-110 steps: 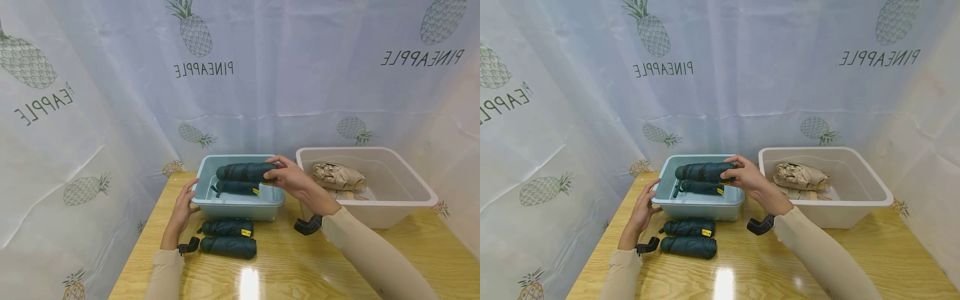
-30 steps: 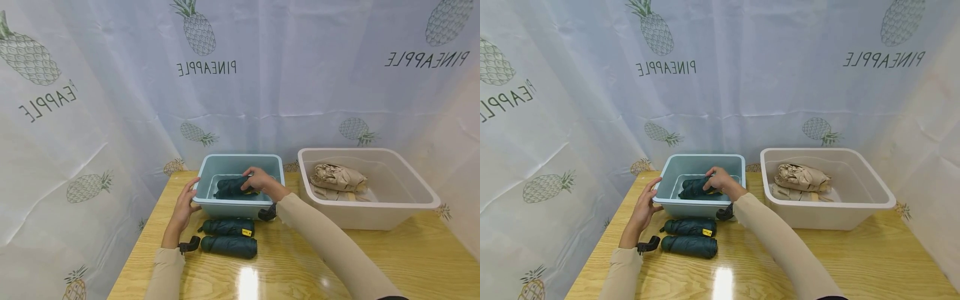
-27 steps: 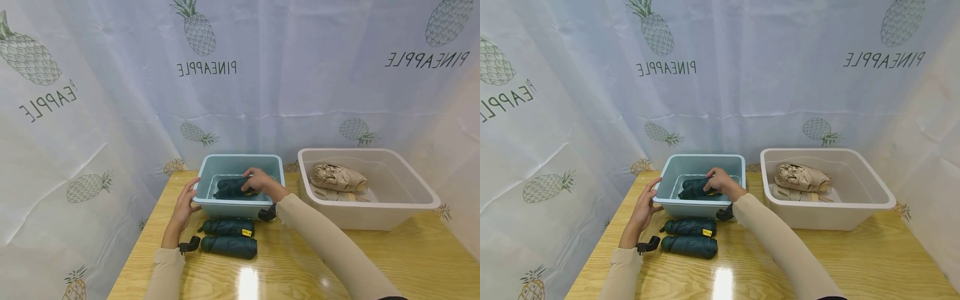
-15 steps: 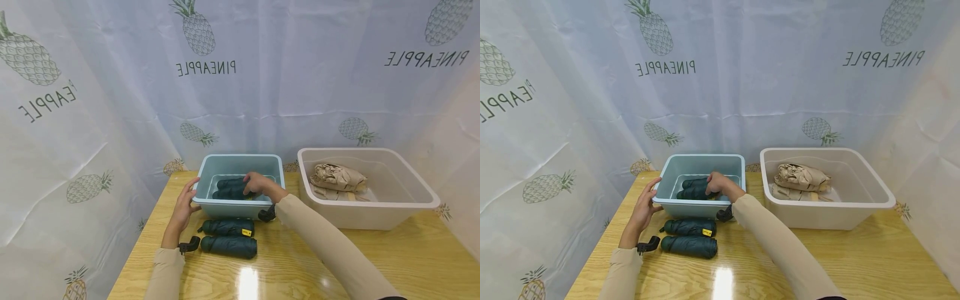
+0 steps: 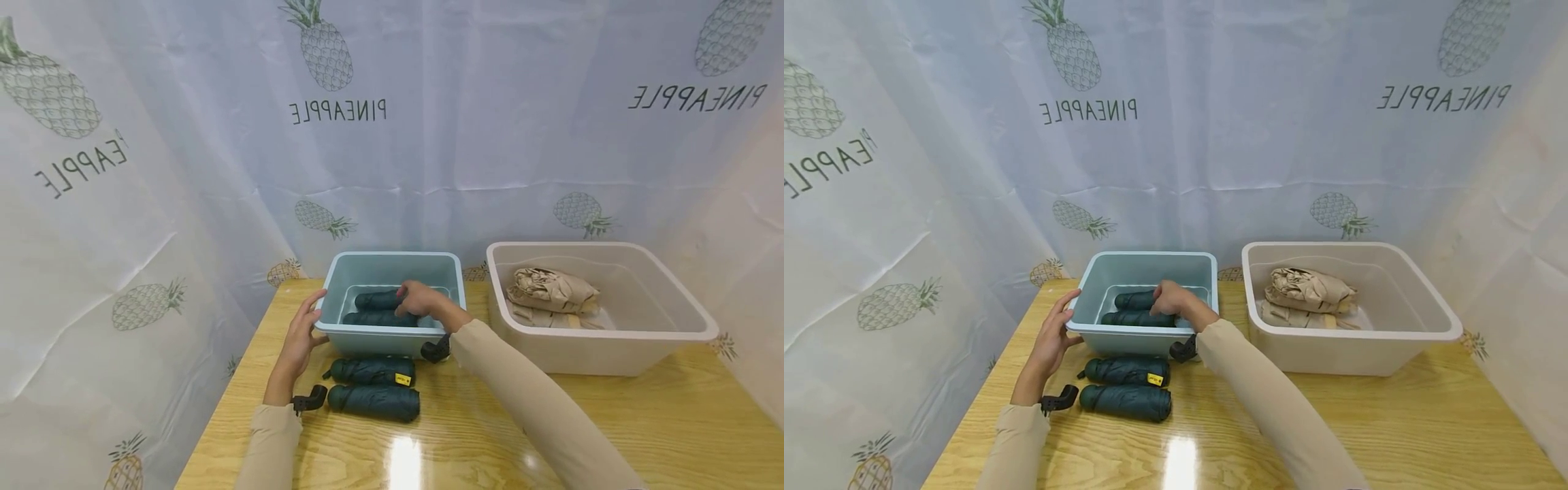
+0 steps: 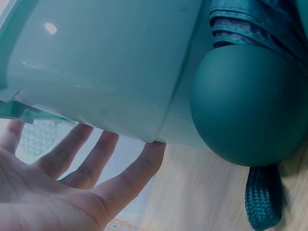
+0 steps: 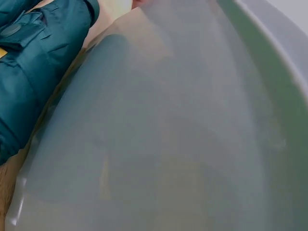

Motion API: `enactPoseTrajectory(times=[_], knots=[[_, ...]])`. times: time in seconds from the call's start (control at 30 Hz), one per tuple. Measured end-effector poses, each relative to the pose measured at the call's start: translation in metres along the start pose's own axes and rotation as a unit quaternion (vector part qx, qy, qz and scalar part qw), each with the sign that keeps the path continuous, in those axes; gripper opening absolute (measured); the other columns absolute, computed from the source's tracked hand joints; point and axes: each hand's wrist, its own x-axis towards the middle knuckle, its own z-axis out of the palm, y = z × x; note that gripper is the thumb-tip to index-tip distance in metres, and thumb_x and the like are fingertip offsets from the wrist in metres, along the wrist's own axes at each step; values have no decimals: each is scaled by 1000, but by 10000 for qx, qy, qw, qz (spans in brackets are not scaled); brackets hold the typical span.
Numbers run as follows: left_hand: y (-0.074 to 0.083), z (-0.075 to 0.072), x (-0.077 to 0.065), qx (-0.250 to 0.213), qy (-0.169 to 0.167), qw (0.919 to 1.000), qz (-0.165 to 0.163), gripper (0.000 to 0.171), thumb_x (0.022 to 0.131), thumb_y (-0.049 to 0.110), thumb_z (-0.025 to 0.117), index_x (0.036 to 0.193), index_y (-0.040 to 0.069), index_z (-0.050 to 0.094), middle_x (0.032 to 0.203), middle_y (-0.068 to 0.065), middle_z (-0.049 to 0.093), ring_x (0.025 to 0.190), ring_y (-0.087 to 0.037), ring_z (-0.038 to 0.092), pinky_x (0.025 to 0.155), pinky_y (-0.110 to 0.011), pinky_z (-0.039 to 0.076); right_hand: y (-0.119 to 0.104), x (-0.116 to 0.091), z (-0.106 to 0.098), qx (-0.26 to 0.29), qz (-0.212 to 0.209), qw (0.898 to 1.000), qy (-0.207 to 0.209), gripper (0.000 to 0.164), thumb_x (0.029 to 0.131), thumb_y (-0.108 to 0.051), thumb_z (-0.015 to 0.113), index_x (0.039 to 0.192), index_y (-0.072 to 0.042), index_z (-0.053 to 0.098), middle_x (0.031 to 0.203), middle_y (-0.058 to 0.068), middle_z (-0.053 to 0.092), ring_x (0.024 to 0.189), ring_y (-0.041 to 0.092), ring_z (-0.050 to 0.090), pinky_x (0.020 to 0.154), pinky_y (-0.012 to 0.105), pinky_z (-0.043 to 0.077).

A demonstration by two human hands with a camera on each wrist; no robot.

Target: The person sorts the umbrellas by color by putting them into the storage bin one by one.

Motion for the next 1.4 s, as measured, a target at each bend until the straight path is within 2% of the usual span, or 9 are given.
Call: enactPoseTrajectory(times=[0.13,0.27,0.5,0.8,0.93,1.03,1.13,1.3,1.4], knots=[[0,1,0,-39,22,10000,-11,49,109,29,39,157,18,37,166,-10,22,148,-41,29,104,-79,35,0,-2,-1,249,-733,9954,569,35,97,-9,65,130,1,58,131,18,60,118,32,58,97,44,50],[0,1,-1,-49,26,10000,-57,49,110,28,38,157,18,36,166,-10,22,148,-41,30,104,-79,35,-2,-6,1,682,-1615,9791,1026,24,99,-12,60,121,-3,63,119,12,64,106,25,63,90,38,54],[0,1,0,-33,16,10000,-35,49,109,30,39,157,19,38,166,-9,23,149,-41,28,104,-79,35,-7,-23,6,1357,-3066,9403,585,16,100,-7,60,116,-3,64,112,21,65,93,21,66,88,32,58],[-1,0,-1,36,34,10000,-46,50,110,31,38,158,18,36,166,-10,23,147,-41,31,104,-78,36,-1,-74,33,1772,-3975,8970,778,11,96,-4,65,107,-4,66,103,17,65,86,15,64,78,26,57],[-2,1,0,50,10,10000,-36,50,110,32,37,158,19,35,166,-10,22,146,-40,32,104,-78,36,13,-93,47,1401,-4623,8715,851,9,95,-1,65,102,-5,66,95,15,66,80,14,65,70,30,60],[-3,1,0,36,4,10000,-24,49,110,32,37,158,20,36,166,-8,23,147,-40,32,104,-78,36,27,-101,57,768,-4924,8623,904,12,93,-2,67,101,-11,66,92,6,68,79,9,65,67,31,60],[-2,1,0,39,-7,10000,-25,49,110,32,37,158,21,36,166,-6,23,148,-40,32,105,-78,35,43,-105,64,265,-4805,8722,872,15,91,-6,71,102,-15,66,92,3,68,78,11,64,66,33,60],[-2,1,0,68,4,10000,-57,49,110,32,38,157,22,36,166,-5,23,148,-40,31,105,-78,35,67,-106,75,-313,-4050,9113,676,19,91,-16,75,106,-10,66,96,9,67,81,22,65,70,31,59],[-2,0,-1,66,7,10000,-47,49,110,32,37,158,22,36,166,-5,22,148,-40,30,105,-79,34,76,-107,77,-749,-3629,9265,659,24,90,-22,77,109,-10,67,99,5,66,84,18,65,74,25,57]])
